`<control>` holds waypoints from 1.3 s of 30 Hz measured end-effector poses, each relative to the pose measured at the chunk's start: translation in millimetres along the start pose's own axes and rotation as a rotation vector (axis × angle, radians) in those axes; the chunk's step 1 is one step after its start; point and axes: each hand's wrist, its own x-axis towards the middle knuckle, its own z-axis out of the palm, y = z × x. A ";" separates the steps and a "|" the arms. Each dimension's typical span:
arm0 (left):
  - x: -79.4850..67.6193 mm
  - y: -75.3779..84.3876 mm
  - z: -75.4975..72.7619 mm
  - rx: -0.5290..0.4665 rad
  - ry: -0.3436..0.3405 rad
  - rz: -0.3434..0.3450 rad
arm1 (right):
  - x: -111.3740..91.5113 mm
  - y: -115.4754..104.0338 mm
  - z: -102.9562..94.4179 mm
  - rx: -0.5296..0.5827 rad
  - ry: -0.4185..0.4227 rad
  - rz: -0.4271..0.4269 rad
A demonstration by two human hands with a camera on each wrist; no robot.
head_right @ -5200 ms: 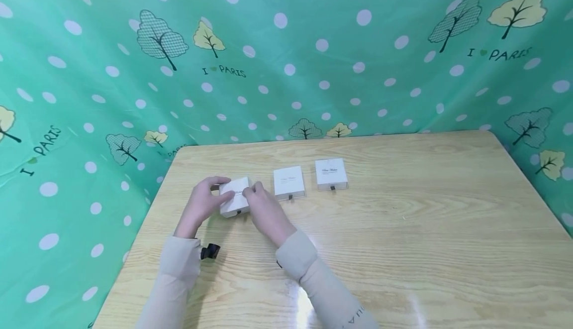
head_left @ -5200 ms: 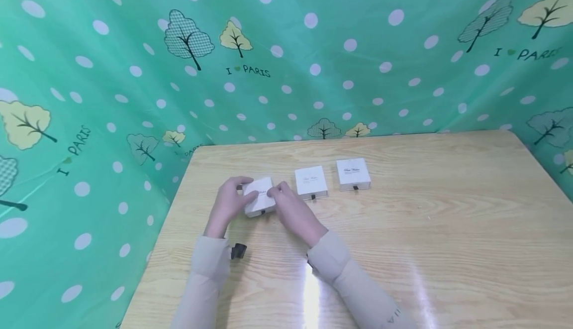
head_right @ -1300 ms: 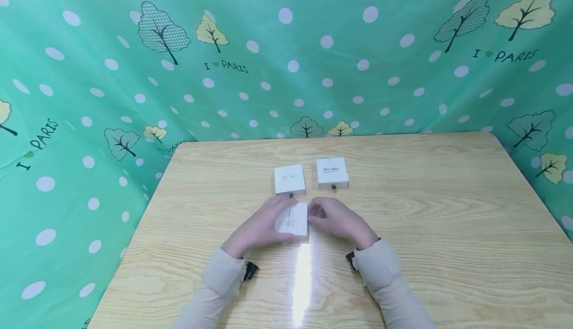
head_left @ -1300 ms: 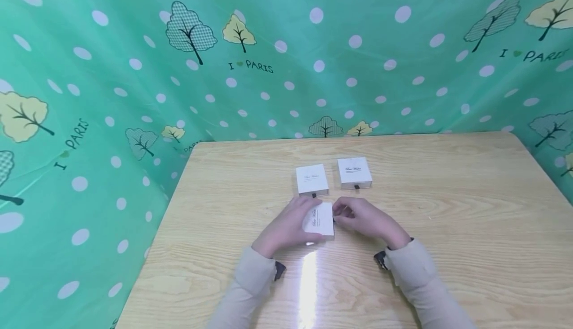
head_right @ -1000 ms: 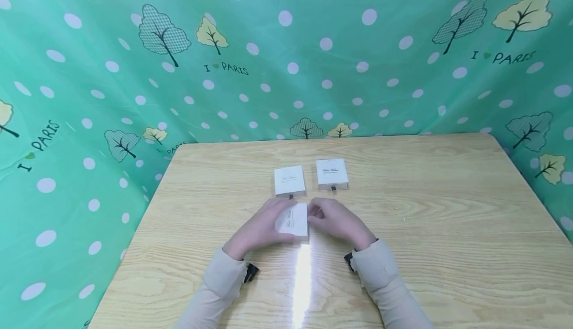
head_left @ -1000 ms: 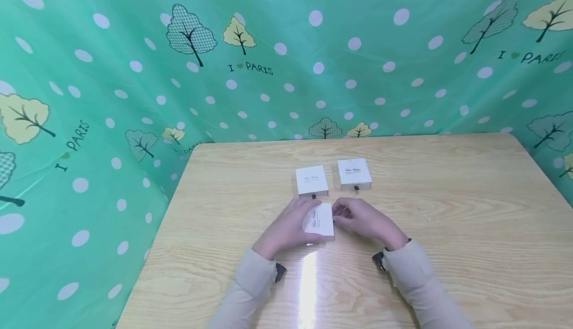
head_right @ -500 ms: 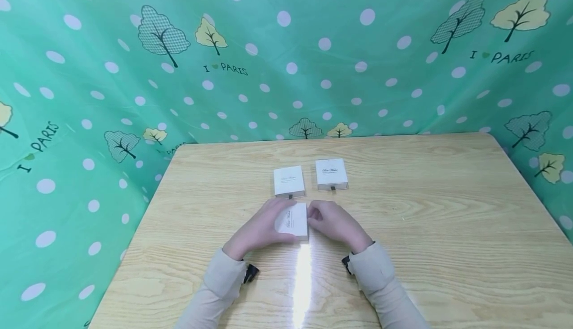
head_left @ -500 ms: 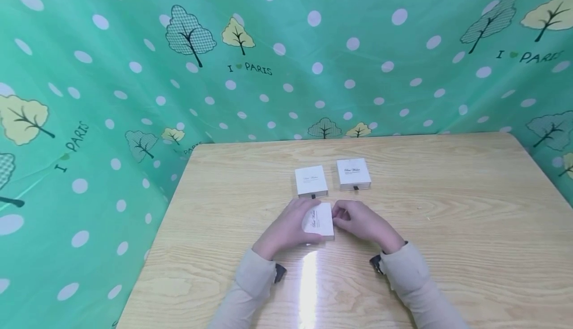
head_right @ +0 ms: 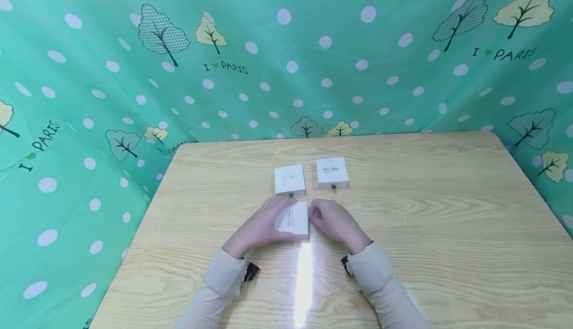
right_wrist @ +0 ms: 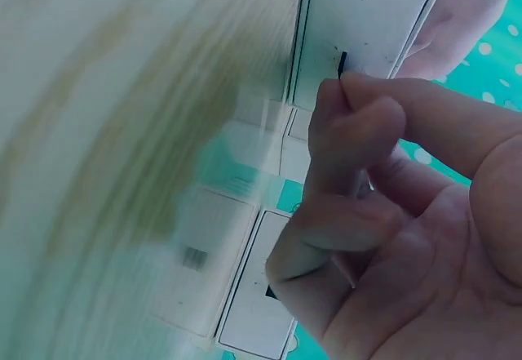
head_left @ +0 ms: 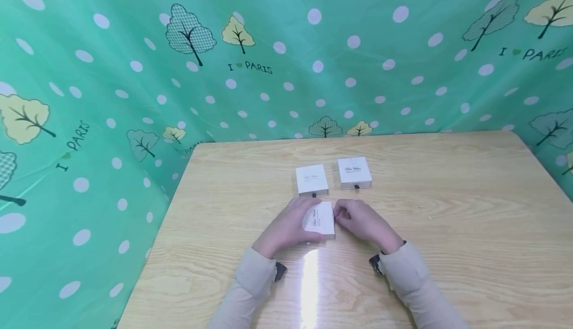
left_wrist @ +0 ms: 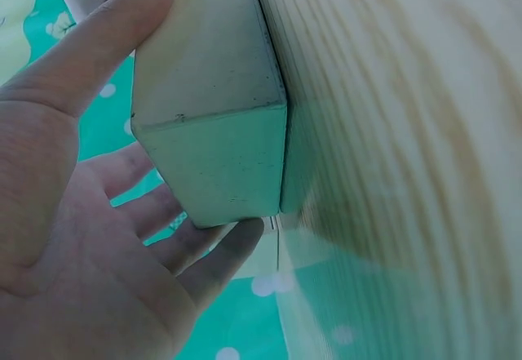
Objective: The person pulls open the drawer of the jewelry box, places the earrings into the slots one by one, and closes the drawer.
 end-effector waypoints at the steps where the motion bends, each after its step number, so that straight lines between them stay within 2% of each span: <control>1: 0.0 -0.1 -0.1 0.002 0.002 -0.001 | -0.4 0.0 0.1 -0.002 0.000 0.000; 20: 2.9 0.2 -3.3 0.024 0.003 -0.003 | -3.2 4.7 -8.0 -0.007 0.007 0.043; 27: 0.9 -3.0 -1.6 0.024 0.004 -0.020 | -2.9 7.8 -10.2 0.005 0.001 0.008; 39: 2.1 -3.0 -0.9 0.019 0.012 -0.011 | -6.2 16.1 -18.8 0.009 0.008 0.008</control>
